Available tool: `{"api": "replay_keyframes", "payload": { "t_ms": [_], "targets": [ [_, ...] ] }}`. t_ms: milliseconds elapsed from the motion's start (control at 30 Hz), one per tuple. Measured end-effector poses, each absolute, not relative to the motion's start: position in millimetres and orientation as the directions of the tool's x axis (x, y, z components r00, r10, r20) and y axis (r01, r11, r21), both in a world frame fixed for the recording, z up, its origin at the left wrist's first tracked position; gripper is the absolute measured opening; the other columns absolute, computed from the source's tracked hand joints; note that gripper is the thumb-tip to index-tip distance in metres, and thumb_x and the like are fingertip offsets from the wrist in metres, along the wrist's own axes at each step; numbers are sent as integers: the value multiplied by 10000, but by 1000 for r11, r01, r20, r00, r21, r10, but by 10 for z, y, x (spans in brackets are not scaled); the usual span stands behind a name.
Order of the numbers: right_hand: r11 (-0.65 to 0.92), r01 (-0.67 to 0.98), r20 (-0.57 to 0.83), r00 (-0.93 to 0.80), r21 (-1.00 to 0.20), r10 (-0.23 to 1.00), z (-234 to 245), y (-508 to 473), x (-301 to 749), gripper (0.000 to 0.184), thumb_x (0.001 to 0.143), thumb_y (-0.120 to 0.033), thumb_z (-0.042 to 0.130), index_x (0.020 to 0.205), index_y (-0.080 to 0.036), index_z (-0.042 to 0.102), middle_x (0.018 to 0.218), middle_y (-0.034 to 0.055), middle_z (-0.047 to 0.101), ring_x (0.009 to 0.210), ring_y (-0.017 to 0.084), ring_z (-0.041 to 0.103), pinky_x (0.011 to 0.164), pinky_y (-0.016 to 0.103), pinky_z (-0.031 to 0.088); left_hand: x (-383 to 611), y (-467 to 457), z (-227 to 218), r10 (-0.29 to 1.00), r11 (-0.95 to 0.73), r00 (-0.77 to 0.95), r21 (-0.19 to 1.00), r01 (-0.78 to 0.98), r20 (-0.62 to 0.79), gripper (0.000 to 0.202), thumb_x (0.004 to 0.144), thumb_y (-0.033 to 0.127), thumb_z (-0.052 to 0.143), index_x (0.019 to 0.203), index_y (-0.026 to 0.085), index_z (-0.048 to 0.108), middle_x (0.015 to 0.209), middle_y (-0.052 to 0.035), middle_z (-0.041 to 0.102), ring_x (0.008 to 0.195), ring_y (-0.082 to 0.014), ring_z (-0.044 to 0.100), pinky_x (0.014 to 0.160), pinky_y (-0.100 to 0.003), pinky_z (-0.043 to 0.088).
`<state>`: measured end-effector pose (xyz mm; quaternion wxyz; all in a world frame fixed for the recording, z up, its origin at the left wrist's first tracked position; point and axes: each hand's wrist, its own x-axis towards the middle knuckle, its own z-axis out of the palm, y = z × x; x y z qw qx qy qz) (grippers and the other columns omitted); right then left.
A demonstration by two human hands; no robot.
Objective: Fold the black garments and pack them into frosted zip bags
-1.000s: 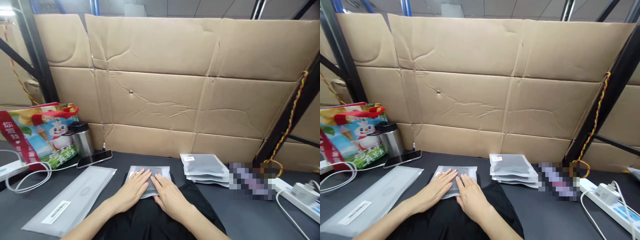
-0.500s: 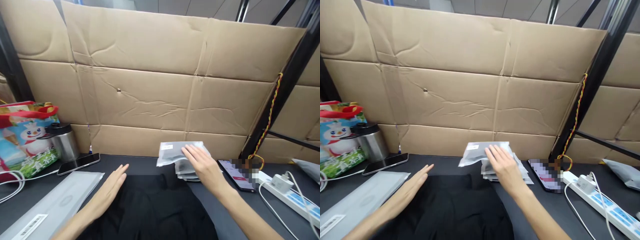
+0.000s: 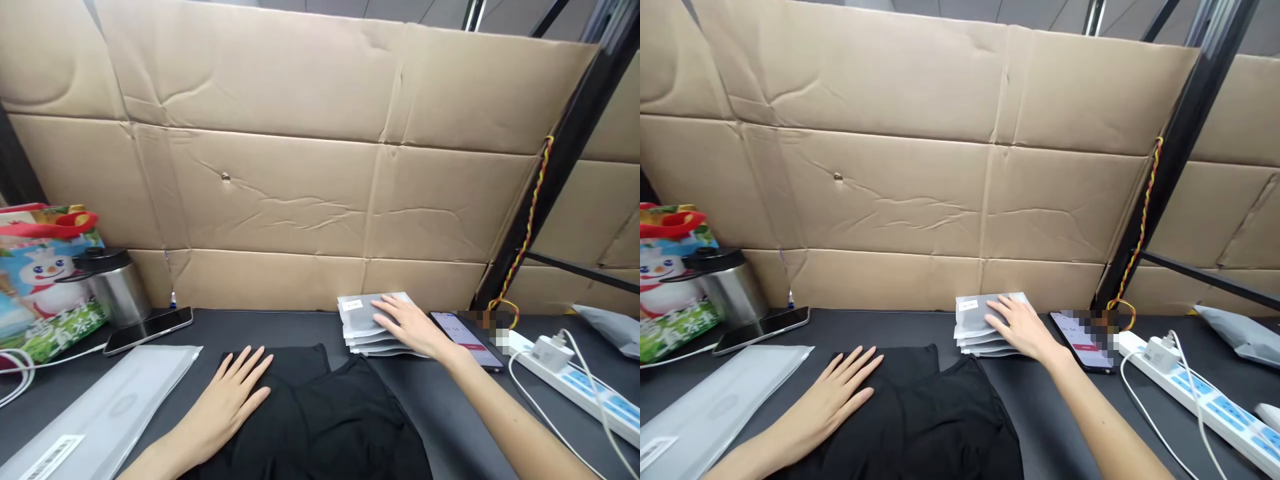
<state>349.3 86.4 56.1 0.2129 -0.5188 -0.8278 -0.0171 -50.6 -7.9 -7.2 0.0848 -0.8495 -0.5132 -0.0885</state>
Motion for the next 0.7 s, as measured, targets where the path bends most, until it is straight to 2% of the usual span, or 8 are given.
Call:
{"api": "replay_keyframes", "payload": {
  "t_ms": [167,367,467,533,600,633,700],
  "targets": [
    [396,879,335,-301,-266,893,297,874,3566,522,919,-570,309,1312,-284,500,1448,53,389,1333,262,334,1073,466,290,-541,-94,-82,849,-473,467,-39,880,247,515,984,439,349,1458,331,178,1497,-7,270,1367,-306,235,1066,-558,263],
    [386,885,338,-291,-260,895,311,908,3603,471,918,-524,354,1260,-269,554,1381,62,481,1308,260,376,1070,454,298,-573,-194,46,842,-491,481,-24,871,244,517,992,408,346,1467,307,168,1497,-26,280,1370,-294,228,1074,-555,243],
    [363,893,358,-258,-264,897,330,853,3551,491,925,-516,345,1303,-250,510,1427,86,416,1335,275,327,1085,491,253,-629,-429,147,832,-509,488,11,861,263,551,984,396,378,1474,303,143,1506,-11,262,1378,-273,210,1089,-540,221],
    [398,877,424,-263,-270,867,360,679,3469,521,920,-515,370,1356,-240,442,1467,86,350,1368,280,249,1101,517,205,-713,-662,186,848,-501,477,56,864,229,600,960,415,428,1474,326,132,1514,7,231,1374,-278,216,1070,-517,286],
    [506,814,468,-342,-286,815,415,374,3348,556,900,-513,433,1392,-259,382,1490,61,304,1387,266,194,1117,513,176,-831,-898,167,861,-499,476,119,859,179,652,920,444,492,1466,370,142,1511,27,222,1356,-291,260,1025,-483,376],
    [572,760,425,-427,-309,798,450,185,3278,551,889,-506,465,1390,-293,378,1486,38,316,1380,256,219,1117,504,189,-896,-998,130,846,-531,512,156,833,150,671,901,451,523,1459,390,156,1500,35,250,1343,-289,291,1019,-465,389],
    [659,638,221,-631,-398,744,521,-207,3134,598,845,-512,547,1388,-337,371,1476,13,337,1366,241,261,1104,455,261,-1019,-1148,1,757,-649,647,221,728,92,680,874,474,557,1444,414,193,1450,43,355,1306,-272,373,1027,-430,383]
  ]
}}
